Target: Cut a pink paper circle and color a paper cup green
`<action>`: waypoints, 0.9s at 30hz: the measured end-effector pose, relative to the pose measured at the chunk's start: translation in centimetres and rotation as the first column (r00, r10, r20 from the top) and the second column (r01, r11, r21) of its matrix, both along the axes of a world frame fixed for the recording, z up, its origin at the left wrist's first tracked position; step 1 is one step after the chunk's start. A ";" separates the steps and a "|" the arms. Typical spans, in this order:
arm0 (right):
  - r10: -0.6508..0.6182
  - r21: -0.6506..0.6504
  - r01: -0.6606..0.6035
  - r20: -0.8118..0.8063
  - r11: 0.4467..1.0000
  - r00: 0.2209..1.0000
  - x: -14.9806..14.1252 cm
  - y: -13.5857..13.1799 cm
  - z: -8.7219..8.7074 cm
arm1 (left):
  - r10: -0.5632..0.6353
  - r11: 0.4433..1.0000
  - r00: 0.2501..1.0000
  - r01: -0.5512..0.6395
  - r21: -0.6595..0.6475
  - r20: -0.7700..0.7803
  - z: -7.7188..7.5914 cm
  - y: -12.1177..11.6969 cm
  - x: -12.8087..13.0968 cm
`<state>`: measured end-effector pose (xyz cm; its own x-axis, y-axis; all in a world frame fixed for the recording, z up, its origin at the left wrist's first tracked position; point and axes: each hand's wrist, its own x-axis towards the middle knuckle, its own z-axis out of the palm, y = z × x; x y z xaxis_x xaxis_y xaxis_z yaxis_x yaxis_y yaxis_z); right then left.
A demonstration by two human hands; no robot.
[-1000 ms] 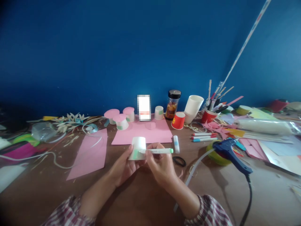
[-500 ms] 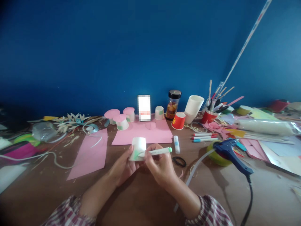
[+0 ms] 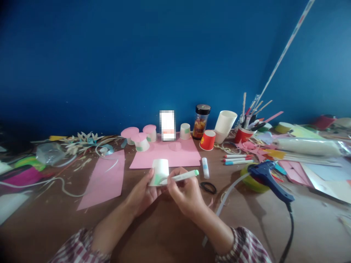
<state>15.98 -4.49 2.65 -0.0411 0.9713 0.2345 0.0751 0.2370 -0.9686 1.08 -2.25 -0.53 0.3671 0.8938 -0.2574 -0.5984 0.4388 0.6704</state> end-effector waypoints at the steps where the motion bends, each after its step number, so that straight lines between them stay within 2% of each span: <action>1: -0.007 -0.003 0.007 -0.016 1.000 1.000 0.0 0.0 0.0 | 0.000 1.000 1.000 0.000 -0.002 -0.003 0.0 0.0 0.0; 22: 0.016 -0.064 -0.017 -0.027 0.998 1.000 0.0 -0.1 0.4 | -0.011 1.000 1.000 0.011 0.023 0.009 -0.3 0.0 -0.3; 27: -0.055 -0.010 0.055 -0.032 0.998 0.998 0.1 -0.1 0.6 | 0.000 0.999 1.000 -0.001 0.037 0.027 0.1 -0.2 0.1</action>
